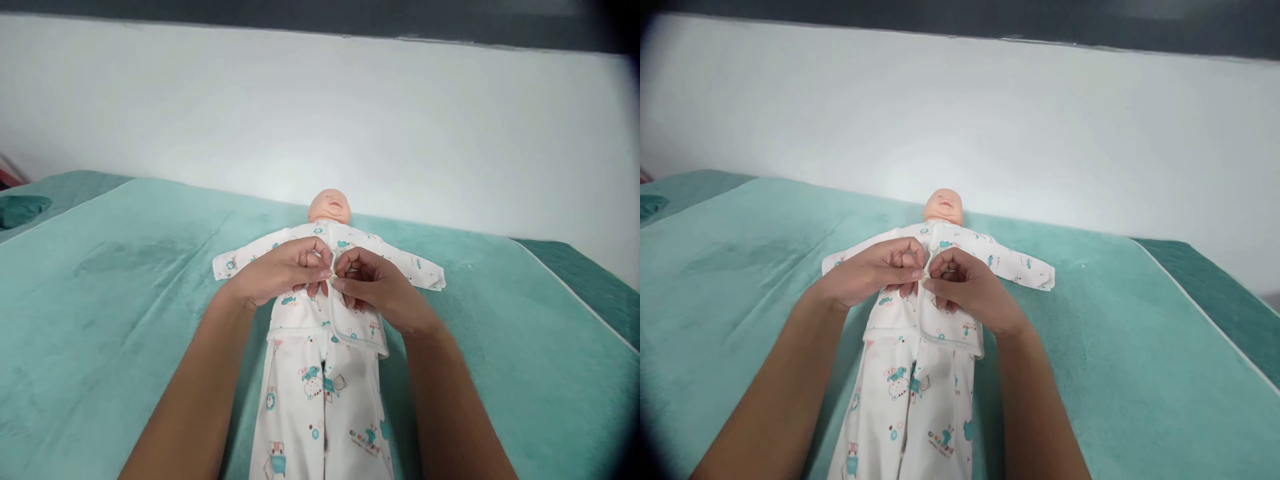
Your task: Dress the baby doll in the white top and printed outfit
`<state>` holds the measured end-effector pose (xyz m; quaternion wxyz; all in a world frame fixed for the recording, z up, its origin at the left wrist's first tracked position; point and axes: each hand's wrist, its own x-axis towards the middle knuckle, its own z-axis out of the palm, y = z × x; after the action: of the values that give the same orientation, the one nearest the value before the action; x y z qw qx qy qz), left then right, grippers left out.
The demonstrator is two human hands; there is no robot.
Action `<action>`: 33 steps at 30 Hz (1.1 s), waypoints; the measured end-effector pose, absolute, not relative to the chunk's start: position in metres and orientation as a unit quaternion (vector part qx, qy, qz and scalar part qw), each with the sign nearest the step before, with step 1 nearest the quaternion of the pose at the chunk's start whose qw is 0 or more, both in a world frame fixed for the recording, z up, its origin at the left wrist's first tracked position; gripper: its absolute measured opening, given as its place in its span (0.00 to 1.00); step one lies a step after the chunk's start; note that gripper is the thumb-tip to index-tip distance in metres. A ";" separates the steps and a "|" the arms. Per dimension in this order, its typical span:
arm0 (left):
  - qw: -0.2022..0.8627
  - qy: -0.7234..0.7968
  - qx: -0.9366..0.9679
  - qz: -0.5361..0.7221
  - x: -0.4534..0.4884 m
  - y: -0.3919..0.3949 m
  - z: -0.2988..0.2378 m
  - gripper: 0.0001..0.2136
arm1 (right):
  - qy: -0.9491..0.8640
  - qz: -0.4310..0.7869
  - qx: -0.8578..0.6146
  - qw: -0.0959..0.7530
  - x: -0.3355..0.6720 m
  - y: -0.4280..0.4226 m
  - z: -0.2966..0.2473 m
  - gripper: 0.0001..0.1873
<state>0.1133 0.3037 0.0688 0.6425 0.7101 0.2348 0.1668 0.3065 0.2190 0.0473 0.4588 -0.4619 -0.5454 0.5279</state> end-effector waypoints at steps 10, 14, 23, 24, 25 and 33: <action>0.631 0.239 0.723 0.147 0.113 0.303 0.072 0.06 | -0.546 0.542 -0.433 0.470 0.306 0.220 0.045 0.09; 0.633 0.240 0.724 0.132 0.114 0.303 0.072 0.04 | -0.545 0.536 -0.444 0.468 0.305 0.220 0.046 0.10; 0.620 0.208 0.740 0.157 0.106 0.304 0.074 0.07 | -0.490 0.503 -0.445 0.555 0.304 0.223 0.041 0.13; 0.620 0.206 0.739 0.163 0.105 0.304 0.074 0.07 | -0.477 0.489 -0.442 0.581 0.304 0.224 0.040 0.13; 0.619 0.206 0.738 0.171 0.104 0.305 0.074 0.08 | -0.467 0.470 -0.442 0.605 0.305 0.224 0.039 0.13; 0.586 0.318 0.635 0.390 0.105 0.315 0.065 0.06 | -0.650 0.298 -0.496 0.493 0.287 0.206 0.066 0.06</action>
<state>0.1051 0.3145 0.0649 0.5862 0.6352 0.3175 0.3900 0.2867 0.2059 0.0655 0.4935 -0.4957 -0.6497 0.2977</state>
